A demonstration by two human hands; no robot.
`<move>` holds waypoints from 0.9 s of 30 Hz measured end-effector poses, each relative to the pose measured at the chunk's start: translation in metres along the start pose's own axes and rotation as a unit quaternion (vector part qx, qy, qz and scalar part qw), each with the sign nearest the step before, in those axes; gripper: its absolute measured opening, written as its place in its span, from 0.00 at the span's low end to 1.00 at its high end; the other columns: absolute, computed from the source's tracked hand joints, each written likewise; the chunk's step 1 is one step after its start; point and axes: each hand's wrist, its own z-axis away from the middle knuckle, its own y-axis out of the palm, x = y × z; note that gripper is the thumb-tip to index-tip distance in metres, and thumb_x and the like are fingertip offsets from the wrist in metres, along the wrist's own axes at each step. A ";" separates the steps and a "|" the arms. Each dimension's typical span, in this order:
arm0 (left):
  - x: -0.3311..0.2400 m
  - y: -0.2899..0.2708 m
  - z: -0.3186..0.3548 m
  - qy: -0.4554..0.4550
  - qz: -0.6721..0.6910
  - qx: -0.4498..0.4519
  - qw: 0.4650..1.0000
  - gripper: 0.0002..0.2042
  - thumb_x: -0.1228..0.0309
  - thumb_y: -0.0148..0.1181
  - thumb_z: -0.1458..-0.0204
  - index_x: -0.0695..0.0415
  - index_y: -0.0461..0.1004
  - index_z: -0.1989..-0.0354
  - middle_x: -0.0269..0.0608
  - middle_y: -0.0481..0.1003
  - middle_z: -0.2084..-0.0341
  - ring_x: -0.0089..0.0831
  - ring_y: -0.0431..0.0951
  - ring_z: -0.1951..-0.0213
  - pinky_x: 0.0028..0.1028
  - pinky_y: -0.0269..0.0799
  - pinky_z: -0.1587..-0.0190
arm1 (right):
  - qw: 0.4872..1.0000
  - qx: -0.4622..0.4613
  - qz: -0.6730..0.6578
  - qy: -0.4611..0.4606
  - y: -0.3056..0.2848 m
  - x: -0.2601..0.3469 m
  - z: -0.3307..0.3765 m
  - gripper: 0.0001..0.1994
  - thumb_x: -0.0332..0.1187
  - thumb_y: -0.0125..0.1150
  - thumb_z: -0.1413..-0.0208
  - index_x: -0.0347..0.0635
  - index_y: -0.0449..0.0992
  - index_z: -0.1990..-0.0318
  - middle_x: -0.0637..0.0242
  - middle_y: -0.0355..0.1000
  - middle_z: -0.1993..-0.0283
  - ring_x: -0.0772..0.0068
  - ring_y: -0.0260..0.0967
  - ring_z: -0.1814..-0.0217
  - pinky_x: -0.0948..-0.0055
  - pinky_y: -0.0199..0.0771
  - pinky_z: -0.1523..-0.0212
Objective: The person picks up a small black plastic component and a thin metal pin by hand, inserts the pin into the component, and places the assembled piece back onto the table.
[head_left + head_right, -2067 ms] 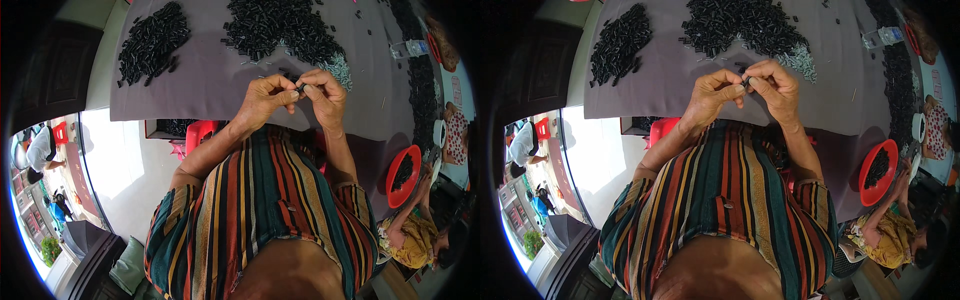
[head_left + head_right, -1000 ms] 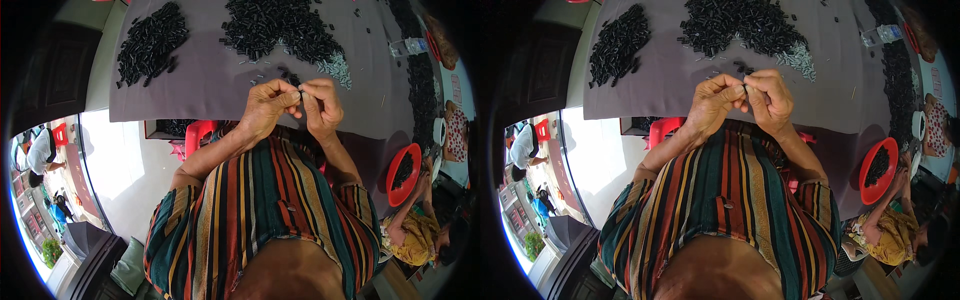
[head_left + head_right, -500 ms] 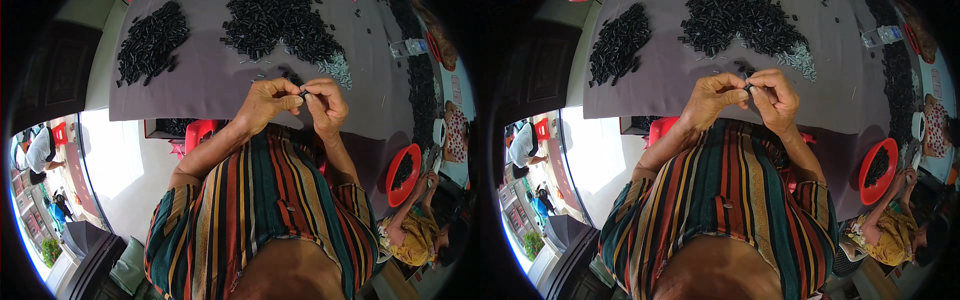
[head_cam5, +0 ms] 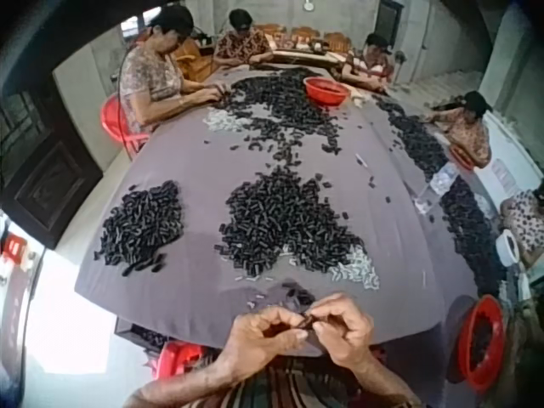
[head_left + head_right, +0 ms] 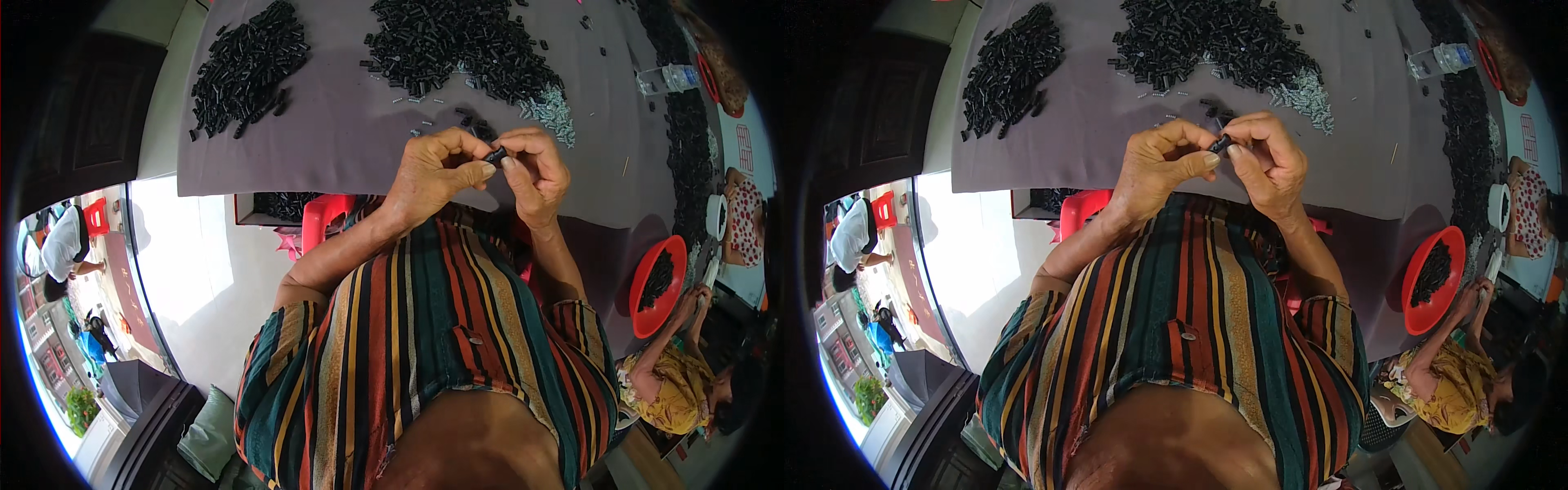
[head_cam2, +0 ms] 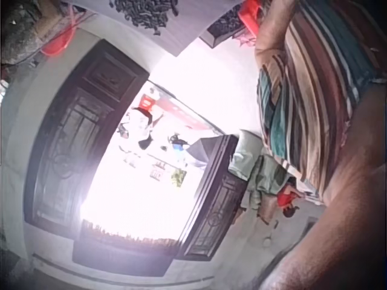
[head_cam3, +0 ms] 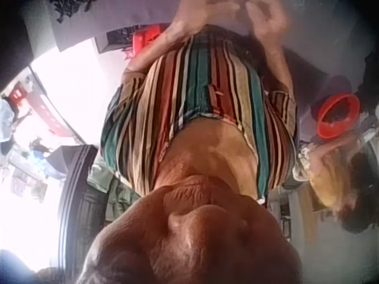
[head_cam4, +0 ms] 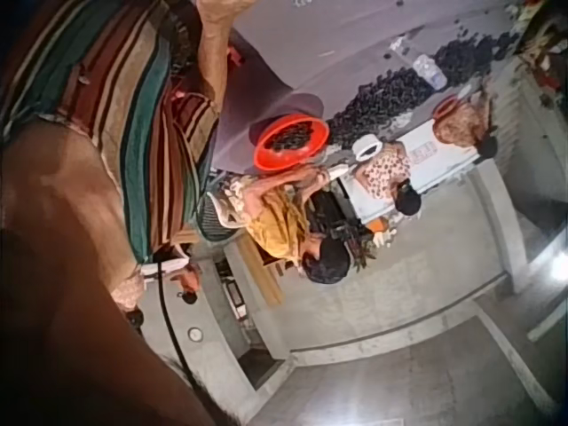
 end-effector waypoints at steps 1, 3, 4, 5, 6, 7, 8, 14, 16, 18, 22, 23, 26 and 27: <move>-0.001 0.000 0.000 0.003 0.008 0.002 1.000 0.07 0.80 0.58 0.53 0.66 0.72 0.65 0.41 0.73 0.70 0.23 0.73 0.71 0.22 0.72 0.65 | 1.000 -0.002 0.001 0.000 0.000 0.000 0.000 0.08 0.21 0.54 0.51 0.32 0.70 0.63 0.61 0.68 0.63 0.81 0.63 0.68 0.83 0.64 0.68; 0.002 -0.002 -0.002 0.002 0.035 0.003 0.999 0.07 0.80 0.58 0.53 0.66 0.72 0.65 0.41 0.73 0.70 0.24 0.73 0.71 0.22 0.72 0.66 | 1.000 0.002 0.021 -0.006 0.000 0.001 -0.001 0.08 0.22 0.55 0.52 0.32 0.69 0.62 0.61 0.68 0.63 0.80 0.63 0.69 0.82 0.64 0.68; 0.003 -0.003 -0.003 0.001 0.061 0.005 0.998 0.07 0.79 0.58 0.53 0.67 0.72 0.64 0.42 0.73 0.70 0.24 0.73 0.72 0.23 0.71 0.66 | 0.999 0.007 0.042 -0.011 0.000 0.001 -0.001 0.09 0.22 0.56 0.53 0.32 0.69 0.62 0.60 0.68 0.63 0.78 0.63 0.70 0.80 0.65 0.68; 0.003 -0.004 -0.004 0.001 0.061 0.005 0.998 0.07 0.79 0.58 0.53 0.67 0.72 0.64 0.42 0.73 0.70 0.24 0.73 0.72 0.23 0.71 0.66 | 0.999 0.007 0.042 -0.011 0.000 0.001 -0.002 0.09 0.22 0.56 0.53 0.32 0.69 0.62 0.60 0.68 0.63 0.78 0.63 0.70 0.80 0.65 0.68; 0.003 -0.005 -0.004 -0.011 0.095 0.016 0.995 0.07 0.79 0.58 0.52 0.67 0.72 0.64 0.42 0.73 0.70 0.25 0.73 0.71 0.23 0.71 0.66 | 0.996 0.018 0.082 -0.025 0.000 0.002 -0.003 0.09 0.23 0.56 0.53 0.32 0.69 0.62 0.60 0.68 0.64 0.77 0.63 0.71 0.79 0.65 0.68; 0.003 -0.005 -0.004 -0.023 0.129 0.028 0.991 0.07 0.78 0.57 0.51 0.67 0.72 0.64 0.43 0.73 0.70 0.26 0.73 0.71 0.24 0.70 0.67 | 0.991 0.029 0.123 -0.039 -0.001 0.002 -0.004 0.09 0.25 0.56 0.53 0.32 0.69 0.63 0.59 0.68 0.65 0.75 0.64 0.72 0.78 0.66 0.68; 0.004 -0.005 -0.005 -0.023 0.129 0.029 0.991 0.07 0.78 0.57 0.51 0.67 0.72 0.64 0.43 0.73 0.70 0.26 0.73 0.71 0.24 0.70 0.67 | 0.991 0.028 0.123 -0.039 -0.001 0.004 -0.005 0.09 0.25 0.56 0.53 0.32 0.69 0.63 0.59 0.68 0.65 0.75 0.64 0.72 0.78 0.66 0.68; 0.006 -0.008 -0.006 -0.082 0.201 0.062 0.974 0.06 0.76 0.54 0.49 0.67 0.72 0.65 0.40 0.71 0.73 0.25 0.70 0.73 0.25 0.68 0.67 | 0.974 0.052 0.193 -0.110 -0.003 0.004 -0.011 0.07 0.25 0.53 0.49 0.33 0.70 0.63 0.60 0.69 0.69 0.73 0.66 0.72 0.76 0.67 0.70; 0.004 -0.007 -0.006 -0.101 0.232 0.074 0.965 0.06 0.76 0.54 0.49 0.66 0.72 0.65 0.39 0.70 0.75 0.23 0.68 0.74 0.26 0.67 0.68 | 0.984 0.038 0.164 -0.063 -0.002 0.009 -0.010 0.06 0.24 0.51 0.47 0.33 0.70 0.63 0.60 0.69 0.70 0.72 0.66 0.71 0.76 0.67 0.71; 0.003 -0.007 -0.006 -0.105 0.228 0.071 0.965 0.06 0.76 0.54 0.49 0.66 0.72 0.65 0.38 0.70 0.75 0.23 0.68 0.75 0.26 0.66 0.68 | 0.984 0.034 0.162 -0.067 -0.001 0.009 -0.011 0.06 0.24 0.51 0.47 0.33 0.70 0.62 0.60 0.69 0.70 0.72 0.67 0.71 0.76 0.67 0.71; 0.002 -0.008 -0.006 -0.108 0.227 0.072 0.965 0.06 0.76 0.53 0.49 0.66 0.72 0.66 0.38 0.70 0.75 0.23 0.68 0.75 0.26 0.67 0.68 | 0.978 0.046 0.176 -0.100 0.000 0.011 -0.014 0.07 0.24 0.50 0.47 0.32 0.71 0.63 0.59 0.70 0.68 0.72 0.67 0.71 0.78 0.68 0.69; 0.003 -0.008 -0.005 -0.108 0.227 0.072 0.965 0.06 0.76 0.53 0.49 0.66 0.72 0.66 0.38 0.70 0.75 0.23 0.68 0.75 0.26 0.67 0.68 | 0.978 0.046 0.176 -0.100 0.000 0.011 -0.014 0.07 0.24 0.50 0.47 0.32 0.71 0.63 0.59 0.70 0.68 0.72 0.67 0.71 0.78 0.68 0.69; 0.005 -0.009 -0.004 -0.079 0.215 0.073 0.971 0.05 0.77 0.54 0.49 0.65 0.72 0.66 0.39 0.71 0.75 0.24 0.70 0.74 0.26 0.68 0.67 | 0.979 0.054 0.168 -0.105 0.000 0.011 -0.016 0.07 0.26 0.53 0.47 0.32 0.71 0.63 0.61 0.70 0.69 0.74 0.66 0.71 0.78 0.67 0.69; 0.006 -0.008 -0.003 -0.046 0.164 0.053 0.984 0.04 0.78 0.55 0.50 0.65 0.72 0.67 0.39 0.71 0.74 0.24 0.71 0.74 0.25 0.69 0.67 | 0.979 0.063 0.169 -0.095 -0.001 0.012 -0.016 0.07 0.26 0.55 0.48 0.33 0.71 0.62 0.61 0.69 0.71 0.74 0.66 0.72 0.78 0.67 0.71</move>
